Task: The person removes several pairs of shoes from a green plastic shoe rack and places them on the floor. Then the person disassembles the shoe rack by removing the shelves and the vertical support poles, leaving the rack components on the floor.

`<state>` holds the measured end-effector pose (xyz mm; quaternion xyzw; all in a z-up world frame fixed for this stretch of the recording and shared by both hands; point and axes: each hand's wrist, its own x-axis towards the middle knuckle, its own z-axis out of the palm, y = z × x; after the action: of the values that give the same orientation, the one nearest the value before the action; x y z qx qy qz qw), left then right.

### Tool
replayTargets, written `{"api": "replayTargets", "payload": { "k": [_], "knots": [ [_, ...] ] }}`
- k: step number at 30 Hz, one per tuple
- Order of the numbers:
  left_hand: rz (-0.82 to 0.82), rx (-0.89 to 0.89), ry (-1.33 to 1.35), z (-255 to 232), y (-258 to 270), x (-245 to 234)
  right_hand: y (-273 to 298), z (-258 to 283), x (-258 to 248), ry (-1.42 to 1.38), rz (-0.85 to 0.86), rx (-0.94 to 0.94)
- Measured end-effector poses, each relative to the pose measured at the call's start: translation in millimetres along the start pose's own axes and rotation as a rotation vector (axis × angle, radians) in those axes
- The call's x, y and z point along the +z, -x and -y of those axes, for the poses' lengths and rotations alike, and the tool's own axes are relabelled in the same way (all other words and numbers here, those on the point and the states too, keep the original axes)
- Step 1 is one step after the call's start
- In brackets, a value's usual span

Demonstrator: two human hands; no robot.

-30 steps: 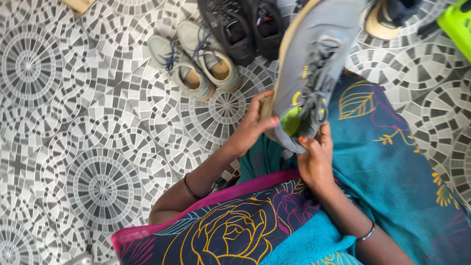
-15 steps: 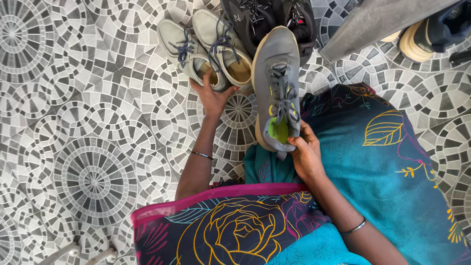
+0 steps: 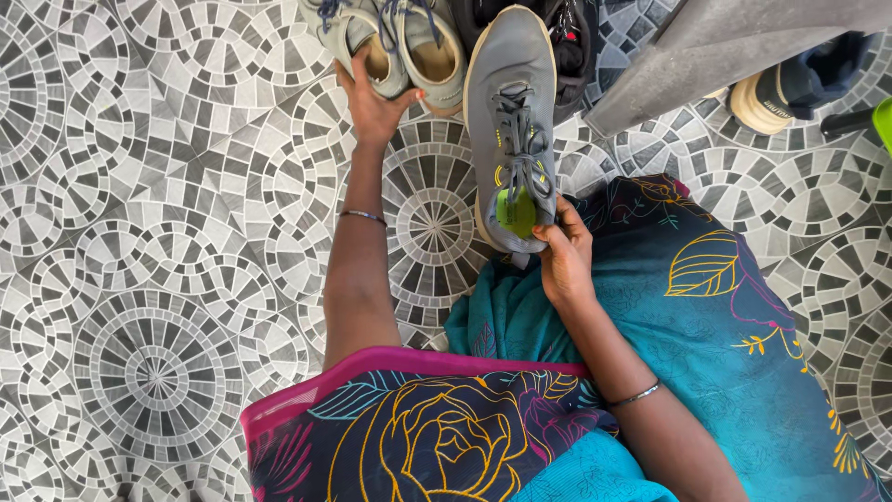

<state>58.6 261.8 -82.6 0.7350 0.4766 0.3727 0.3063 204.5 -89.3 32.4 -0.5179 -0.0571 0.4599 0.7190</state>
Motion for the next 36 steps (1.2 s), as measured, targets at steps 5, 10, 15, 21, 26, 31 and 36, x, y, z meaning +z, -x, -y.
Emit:
{"api": "replayTargets", "payload": {
  "k": [5, 10, 15, 21, 26, 31, 36],
  "knots": [
    [0.060, -0.004, -0.068, 1.3, -22.2, 4.8, 4.0, -2.0, -10.9, -0.009, 0.034, 0.045],
    [-0.166, -0.273, 0.314, -36.6, 72.7, -9.5, -2.0, -13.4, -9.2, 0.194, 0.083, 0.116],
    [0.092, -0.511, 0.766, -84.6, 238.1, -25.3, -15.5, -39.6, 6.5, 0.433, 0.264, 0.057],
    [-0.163, -0.652, 0.943, -79.0, 251.4, -28.3, -56.8, -66.0, 32.3, 0.482, 0.461, 0.284],
    [-0.190, -0.243, 0.100, -87.9, 216.0, -46.4, -92.7, -42.5, 22.4, 0.408, 0.000, 0.263],
    [-0.133, 0.005, -0.060, -108.2, 121.1, -39.0, -147.5, -1.2, -0.9, -0.058, -0.090, 0.137],
    [0.180, -0.193, -0.453, -115.6, 32.8, 15.2, -184.9, 13.4, -8.1, 0.045, 0.131, 0.068]
  ]
}}
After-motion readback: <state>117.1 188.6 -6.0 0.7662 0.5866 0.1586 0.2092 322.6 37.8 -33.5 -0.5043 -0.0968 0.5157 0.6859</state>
